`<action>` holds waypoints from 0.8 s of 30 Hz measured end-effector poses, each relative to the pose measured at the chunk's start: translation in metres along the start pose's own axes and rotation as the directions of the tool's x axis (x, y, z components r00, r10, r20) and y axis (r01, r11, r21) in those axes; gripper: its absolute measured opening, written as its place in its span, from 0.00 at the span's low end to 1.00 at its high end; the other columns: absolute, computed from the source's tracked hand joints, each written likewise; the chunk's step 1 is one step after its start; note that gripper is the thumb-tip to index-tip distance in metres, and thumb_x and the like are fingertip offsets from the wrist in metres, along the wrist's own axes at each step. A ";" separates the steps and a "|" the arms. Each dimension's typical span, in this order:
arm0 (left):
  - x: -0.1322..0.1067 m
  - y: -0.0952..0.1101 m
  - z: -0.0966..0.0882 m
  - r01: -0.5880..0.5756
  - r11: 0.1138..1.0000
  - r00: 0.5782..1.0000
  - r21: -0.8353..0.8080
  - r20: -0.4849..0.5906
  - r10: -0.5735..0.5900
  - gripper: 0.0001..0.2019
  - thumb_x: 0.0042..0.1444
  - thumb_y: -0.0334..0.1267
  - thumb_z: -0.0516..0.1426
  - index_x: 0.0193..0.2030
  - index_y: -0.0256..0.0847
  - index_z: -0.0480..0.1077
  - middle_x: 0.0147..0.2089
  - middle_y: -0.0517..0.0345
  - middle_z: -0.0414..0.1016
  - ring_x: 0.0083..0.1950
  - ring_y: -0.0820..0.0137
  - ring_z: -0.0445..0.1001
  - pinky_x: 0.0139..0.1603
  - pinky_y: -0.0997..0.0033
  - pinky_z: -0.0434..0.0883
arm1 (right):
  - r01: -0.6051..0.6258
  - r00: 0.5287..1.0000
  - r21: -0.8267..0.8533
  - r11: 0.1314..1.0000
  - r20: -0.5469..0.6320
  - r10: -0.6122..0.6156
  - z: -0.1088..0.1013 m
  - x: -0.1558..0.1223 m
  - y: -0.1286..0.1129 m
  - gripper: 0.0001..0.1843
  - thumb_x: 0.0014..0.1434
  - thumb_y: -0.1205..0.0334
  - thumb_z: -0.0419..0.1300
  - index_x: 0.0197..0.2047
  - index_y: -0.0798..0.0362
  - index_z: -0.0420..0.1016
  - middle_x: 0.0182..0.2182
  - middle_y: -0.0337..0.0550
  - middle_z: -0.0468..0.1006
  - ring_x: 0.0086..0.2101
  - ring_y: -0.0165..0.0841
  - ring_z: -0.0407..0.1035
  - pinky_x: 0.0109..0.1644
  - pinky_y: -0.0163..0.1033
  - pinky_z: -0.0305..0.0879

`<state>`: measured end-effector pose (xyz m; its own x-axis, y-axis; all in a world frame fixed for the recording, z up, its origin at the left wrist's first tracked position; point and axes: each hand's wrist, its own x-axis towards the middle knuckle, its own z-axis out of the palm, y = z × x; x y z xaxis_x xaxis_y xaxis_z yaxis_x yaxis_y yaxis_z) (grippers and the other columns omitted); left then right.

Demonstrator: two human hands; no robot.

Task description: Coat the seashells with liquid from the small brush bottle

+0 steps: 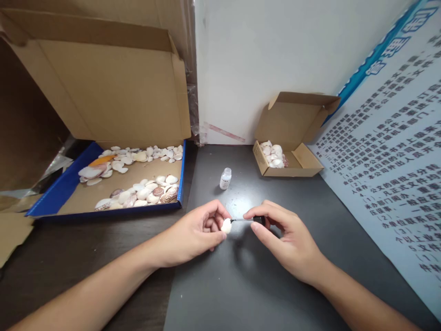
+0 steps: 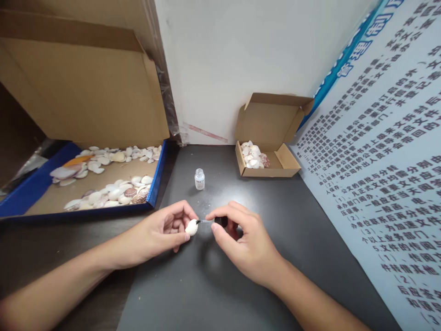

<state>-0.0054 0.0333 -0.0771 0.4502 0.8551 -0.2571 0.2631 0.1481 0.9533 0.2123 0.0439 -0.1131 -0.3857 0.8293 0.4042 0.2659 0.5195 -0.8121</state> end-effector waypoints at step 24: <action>-0.001 -0.002 -0.002 0.010 0.998 1.000 0.064 -0.006 -0.010 0.11 0.58 0.38 0.59 0.44 0.40 0.64 0.29 0.67 0.61 0.28 0.78 0.59 0.28 0.77 0.59 | -0.121 0.991 -0.040 0.992 0.046 0.122 0.000 0.002 0.000 0.10 0.61 0.61 0.57 0.35 0.52 0.79 0.18 0.34 0.64 0.20 0.27 0.55 0.25 0.33 0.53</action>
<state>-0.0079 0.0332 -0.0790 0.4428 0.8564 -0.2654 0.3216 0.1246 0.9387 0.2118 0.0459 -0.1123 -0.3907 0.8763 0.2819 0.3456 0.4235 -0.8374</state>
